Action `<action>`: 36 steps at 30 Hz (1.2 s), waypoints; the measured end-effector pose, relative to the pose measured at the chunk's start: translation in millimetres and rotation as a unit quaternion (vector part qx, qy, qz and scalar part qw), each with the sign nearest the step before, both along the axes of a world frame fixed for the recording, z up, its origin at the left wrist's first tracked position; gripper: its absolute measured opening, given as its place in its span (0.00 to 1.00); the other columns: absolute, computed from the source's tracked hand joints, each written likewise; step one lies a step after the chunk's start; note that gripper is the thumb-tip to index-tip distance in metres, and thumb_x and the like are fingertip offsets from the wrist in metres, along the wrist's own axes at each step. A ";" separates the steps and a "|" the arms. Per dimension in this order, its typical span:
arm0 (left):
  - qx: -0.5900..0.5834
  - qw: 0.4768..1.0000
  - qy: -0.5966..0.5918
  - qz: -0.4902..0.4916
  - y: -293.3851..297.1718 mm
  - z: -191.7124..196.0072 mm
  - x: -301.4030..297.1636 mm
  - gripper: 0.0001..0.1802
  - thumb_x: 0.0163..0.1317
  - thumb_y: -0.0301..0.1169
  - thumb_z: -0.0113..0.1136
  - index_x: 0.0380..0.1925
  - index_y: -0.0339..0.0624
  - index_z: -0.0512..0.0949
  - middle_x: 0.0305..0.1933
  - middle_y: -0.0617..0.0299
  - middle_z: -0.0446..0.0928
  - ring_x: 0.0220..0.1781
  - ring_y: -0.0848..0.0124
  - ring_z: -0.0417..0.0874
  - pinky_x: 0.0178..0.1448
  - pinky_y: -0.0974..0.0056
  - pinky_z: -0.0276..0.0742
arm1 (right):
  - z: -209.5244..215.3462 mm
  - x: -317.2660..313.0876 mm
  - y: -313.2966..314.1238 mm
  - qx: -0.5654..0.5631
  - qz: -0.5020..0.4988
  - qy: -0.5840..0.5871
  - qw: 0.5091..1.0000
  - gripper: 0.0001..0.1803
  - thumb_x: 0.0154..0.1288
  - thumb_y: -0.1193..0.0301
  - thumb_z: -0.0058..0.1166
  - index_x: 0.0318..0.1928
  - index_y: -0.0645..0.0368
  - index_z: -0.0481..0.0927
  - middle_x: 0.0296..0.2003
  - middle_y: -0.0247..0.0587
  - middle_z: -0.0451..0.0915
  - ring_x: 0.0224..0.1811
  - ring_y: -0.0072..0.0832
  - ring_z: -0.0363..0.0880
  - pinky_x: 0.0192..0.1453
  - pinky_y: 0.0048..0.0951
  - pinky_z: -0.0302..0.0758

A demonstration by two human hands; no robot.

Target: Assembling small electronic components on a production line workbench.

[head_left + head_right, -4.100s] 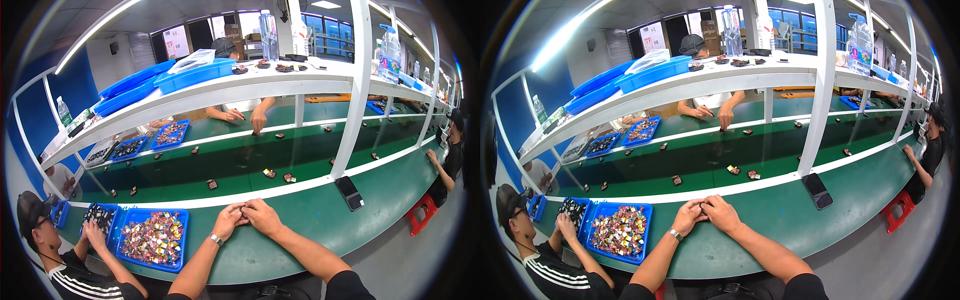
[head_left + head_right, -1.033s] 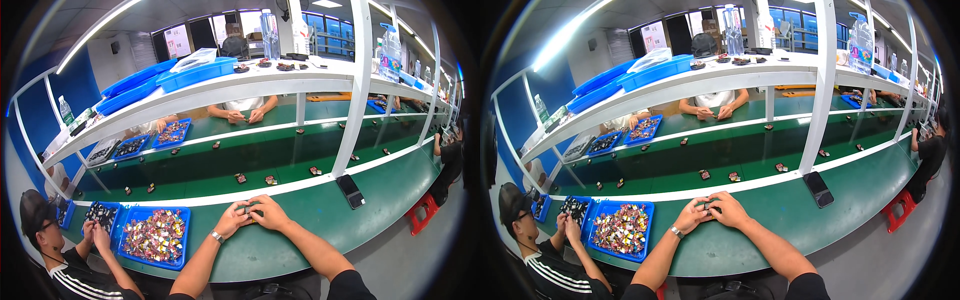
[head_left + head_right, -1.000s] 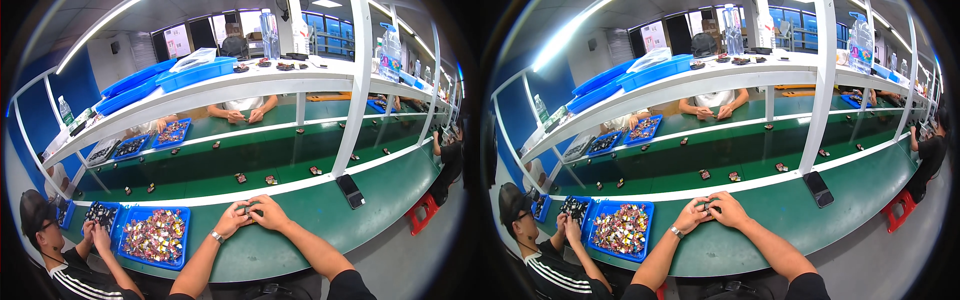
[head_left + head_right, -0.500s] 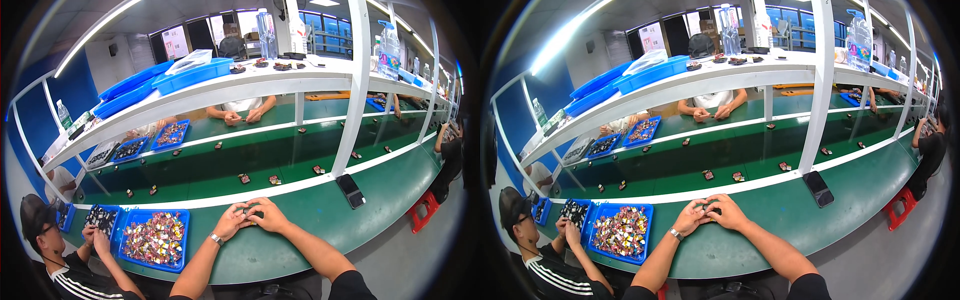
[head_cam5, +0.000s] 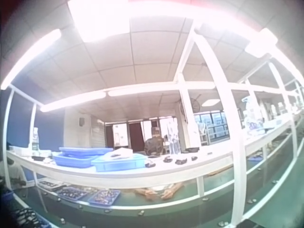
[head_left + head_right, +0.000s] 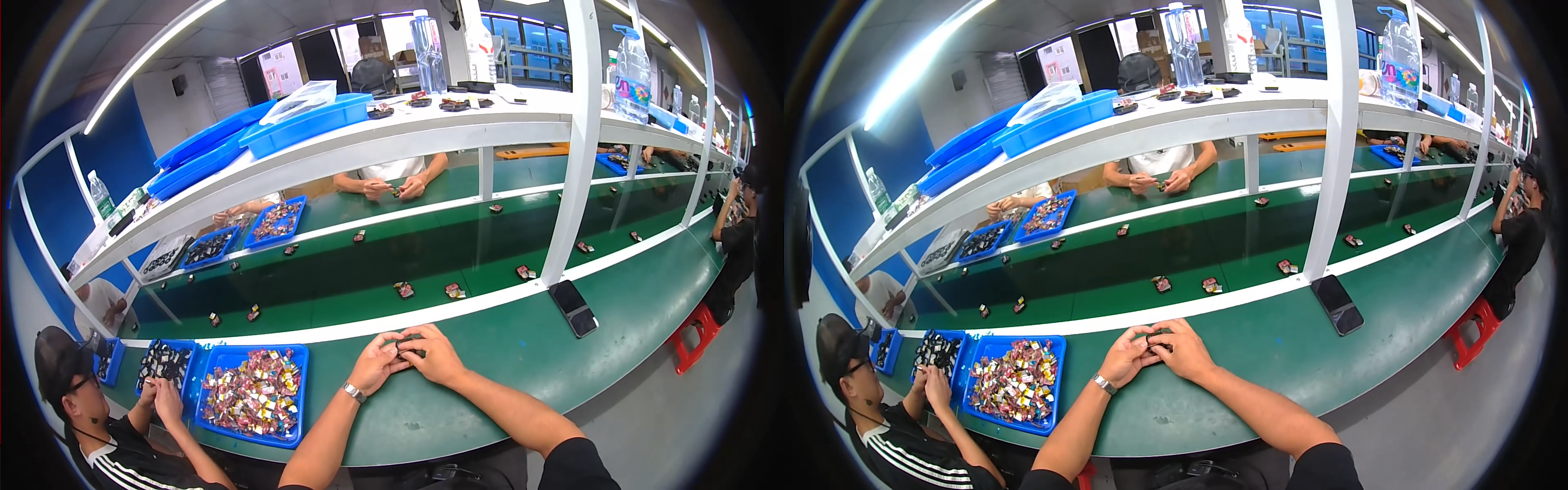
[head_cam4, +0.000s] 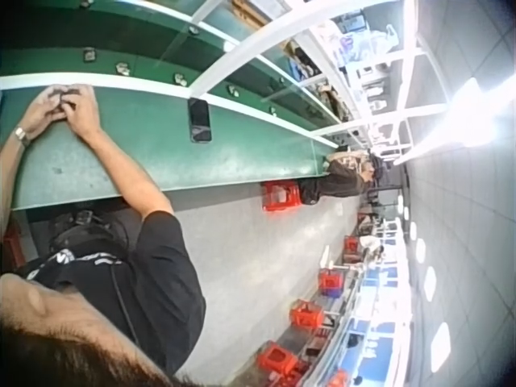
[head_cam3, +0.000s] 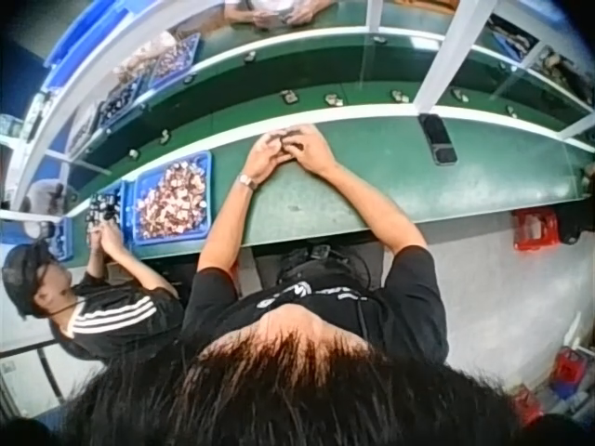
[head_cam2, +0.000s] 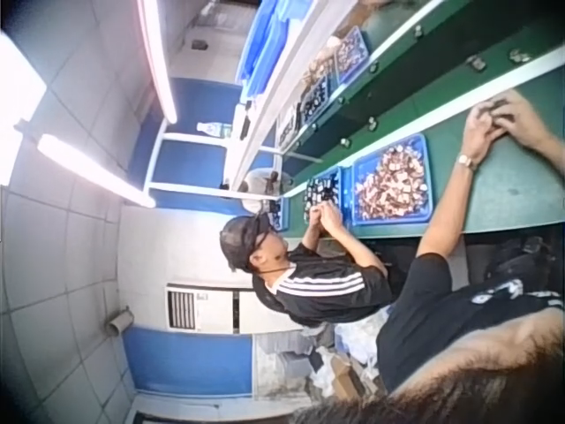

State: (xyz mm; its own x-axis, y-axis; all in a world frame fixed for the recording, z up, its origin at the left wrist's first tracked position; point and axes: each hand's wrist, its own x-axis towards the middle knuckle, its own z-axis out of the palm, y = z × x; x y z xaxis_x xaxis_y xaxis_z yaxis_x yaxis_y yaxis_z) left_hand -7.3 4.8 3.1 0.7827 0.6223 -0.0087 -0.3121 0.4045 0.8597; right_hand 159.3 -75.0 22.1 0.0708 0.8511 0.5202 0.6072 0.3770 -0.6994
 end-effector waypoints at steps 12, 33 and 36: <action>0.024 0.999 0.002 0.047 -4.2 0.2 1.2 0.13 0.71 0.24 0.46 0.54 0.40 0.64 0.53 0.53 0.76 0.55 0.66 0.79 0.61 0.58 0.77 | 4.0 -5.5 -1.3 0.039 0.007 -0.036 0.999 0.11 0.55 0.76 0.62 0.41 0.56 0.85 0.55 0.40 0.76 0.60 0.38 0.70 0.57 0.34 0.75; 0.032 0.997 -0.011 0.071 -6.7 -2.4 3.1 0.13 0.71 0.27 0.49 0.54 0.42 0.65 0.63 0.51 0.70 0.59 0.63 0.76 0.62 0.53 0.76 | 1.7 -5.5 3.8 0.044 0.050 0.026 0.997 0.12 0.54 0.77 0.60 0.41 0.57 0.85 0.59 0.40 0.74 0.64 0.41 0.66 0.65 0.39 0.68; 0.041 0.997 -0.010 0.066 -6.2 -0.8 3.7 0.14 0.71 0.27 0.49 0.55 0.43 0.65 0.62 0.52 0.70 0.58 0.64 0.76 0.62 0.53 0.76 | 0.8 -3.4 3.9 0.051 0.032 -0.018 0.998 0.12 0.55 0.78 0.60 0.42 0.58 0.84 0.60 0.41 0.73 0.64 0.42 0.65 0.66 0.40 0.67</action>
State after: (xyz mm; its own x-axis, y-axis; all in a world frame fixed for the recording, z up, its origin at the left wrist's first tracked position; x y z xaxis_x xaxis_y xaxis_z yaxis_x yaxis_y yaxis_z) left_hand -3.6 -1.4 2.3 0.6930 0.7184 0.0613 -0.3751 0.2865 0.8816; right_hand 155.8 -71.2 22.9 -0.0023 0.7958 0.6055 0.6046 0.4834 -0.6331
